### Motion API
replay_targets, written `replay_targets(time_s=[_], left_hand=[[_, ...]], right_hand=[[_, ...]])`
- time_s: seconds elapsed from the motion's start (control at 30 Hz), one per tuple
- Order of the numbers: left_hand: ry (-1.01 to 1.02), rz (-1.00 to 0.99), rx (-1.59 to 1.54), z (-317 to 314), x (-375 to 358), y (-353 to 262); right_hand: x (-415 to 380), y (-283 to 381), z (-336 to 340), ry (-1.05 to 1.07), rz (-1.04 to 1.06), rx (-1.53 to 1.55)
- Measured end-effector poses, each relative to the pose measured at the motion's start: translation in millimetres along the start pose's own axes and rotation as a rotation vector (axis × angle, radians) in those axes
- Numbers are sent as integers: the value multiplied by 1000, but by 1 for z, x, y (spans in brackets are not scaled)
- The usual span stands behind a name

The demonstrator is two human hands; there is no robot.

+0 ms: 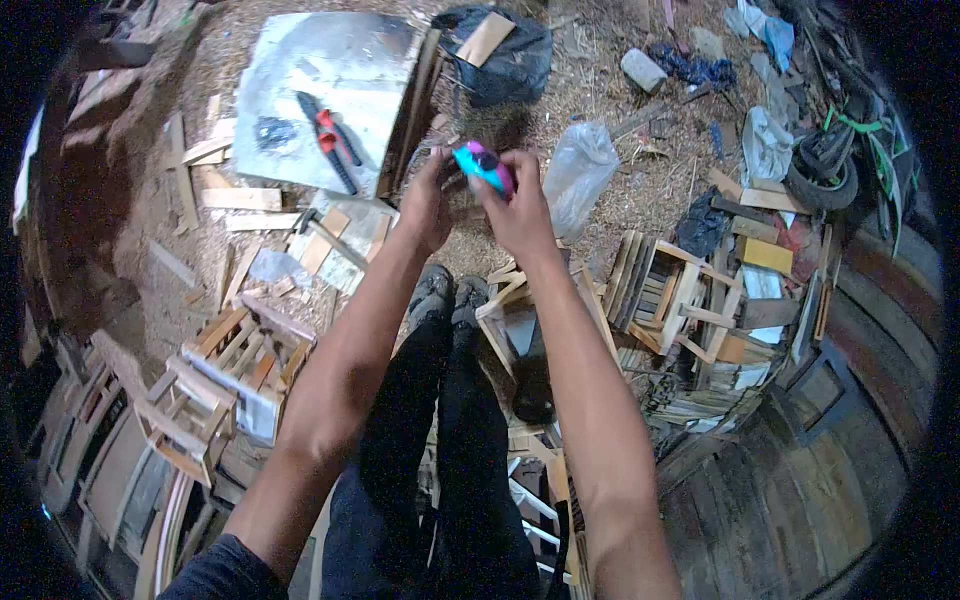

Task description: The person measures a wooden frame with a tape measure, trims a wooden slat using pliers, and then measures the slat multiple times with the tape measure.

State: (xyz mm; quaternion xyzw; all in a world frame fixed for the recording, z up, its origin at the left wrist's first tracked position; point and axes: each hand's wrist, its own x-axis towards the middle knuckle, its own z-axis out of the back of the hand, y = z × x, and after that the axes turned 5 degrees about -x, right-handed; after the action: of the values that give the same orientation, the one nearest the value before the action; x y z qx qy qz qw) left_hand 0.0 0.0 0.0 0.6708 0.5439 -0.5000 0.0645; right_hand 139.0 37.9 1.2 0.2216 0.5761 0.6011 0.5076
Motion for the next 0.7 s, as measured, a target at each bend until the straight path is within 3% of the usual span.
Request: replay_targets(time_s=[0.07,0.1,0.17,0.27,0.37,0.47,0.57,0.7], left_hand=[[9,25,-48,0,-33,-1],[-11,81,-55,-31,-99,-35],[-28,213,-43,-19,-148,-39],[-43,239,-233,-8,-208,-46],[25,215,-277,9,-246,-46],[-65,171,-324,21,-277,-44],[-114,112,-373,36,-304,-42],[-93,114,-382,71,-353,-31]], right_hand=[[-20,-8,-4,73,74,51],[-57,73,12,70,106,-11],[-97,114,4,157,-11,-153],[-135,158,-7,222,60,-168],[-166,179,-17,258,214,-252],[-193,202,-28,377,225,-468],[-226,217,-43,388,297,-499],[-273,241,-68,451,201,-516]])
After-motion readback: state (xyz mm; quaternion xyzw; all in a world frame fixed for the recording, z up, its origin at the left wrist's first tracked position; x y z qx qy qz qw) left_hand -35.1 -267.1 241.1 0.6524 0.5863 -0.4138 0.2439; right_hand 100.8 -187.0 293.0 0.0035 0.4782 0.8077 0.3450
